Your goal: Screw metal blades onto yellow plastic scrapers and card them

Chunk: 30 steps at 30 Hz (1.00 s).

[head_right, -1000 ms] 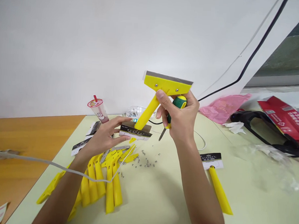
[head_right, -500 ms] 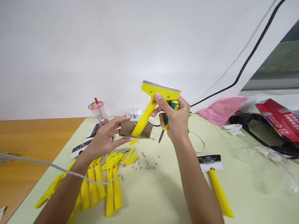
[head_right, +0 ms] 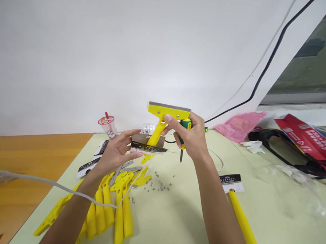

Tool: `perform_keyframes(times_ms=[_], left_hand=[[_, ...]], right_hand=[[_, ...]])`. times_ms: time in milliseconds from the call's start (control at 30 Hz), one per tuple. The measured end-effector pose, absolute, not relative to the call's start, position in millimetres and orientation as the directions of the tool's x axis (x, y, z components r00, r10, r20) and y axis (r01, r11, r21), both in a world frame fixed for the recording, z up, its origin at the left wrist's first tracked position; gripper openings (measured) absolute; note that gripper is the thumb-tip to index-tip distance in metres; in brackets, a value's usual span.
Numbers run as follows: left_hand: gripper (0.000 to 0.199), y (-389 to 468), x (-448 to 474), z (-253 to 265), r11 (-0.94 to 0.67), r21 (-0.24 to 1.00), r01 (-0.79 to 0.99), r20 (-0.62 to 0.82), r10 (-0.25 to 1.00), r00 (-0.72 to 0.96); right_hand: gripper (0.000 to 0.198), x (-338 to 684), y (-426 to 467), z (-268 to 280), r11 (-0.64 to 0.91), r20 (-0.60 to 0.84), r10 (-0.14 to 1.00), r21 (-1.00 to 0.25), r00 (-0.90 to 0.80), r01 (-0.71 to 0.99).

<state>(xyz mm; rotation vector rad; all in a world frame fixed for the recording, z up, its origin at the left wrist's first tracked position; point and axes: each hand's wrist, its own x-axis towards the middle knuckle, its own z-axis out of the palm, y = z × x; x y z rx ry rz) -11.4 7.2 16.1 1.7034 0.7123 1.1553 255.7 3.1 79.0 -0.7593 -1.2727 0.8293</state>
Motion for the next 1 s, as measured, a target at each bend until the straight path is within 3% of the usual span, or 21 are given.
perform_keyframes(times_ms=[167,333,500,667,867,1000], left_hand=[[0.073,7,-6,17,-0.368,0.926,-0.080,0.371,0.857,0.358],[0.073,11,2,13,-0.345,0.932,-0.108,0.361,0.885,0.294],[0.061,15,4,9,-0.243,0.969,0.030,0.209,0.885,0.415],[0.058,9,-1,15,-0.237,0.971,0.028,0.197,0.865,0.461],[0.066,-6,-3,34,-0.101,0.995,0.001,0.094,0.928,0.360],[0.061,-3,-3,33,-0.143,0.989,-0.036,0.147,0.938,0.315]], right_hand=[[0.043,250,4,79,0.444,0.442,0.896,-0.888,0.045,-0.117],[0.039,244,8,75,0.452,0.439,0.892,-0.872,0.106,-0.190],[0.033,238,7,72,0.476,0.431,0.877,-0.838,0.210,-0.267],[0.035,232,6,72,0.478,0.417,0.875,-0.827,0.248,-0.297],[0.042,231,2,73,0.458,0.417,0.886,-0.853,0.203,-0.251],[0.045,238,1,73,0.436,0.422,0.900,-0.877,0.109,-0.201]])
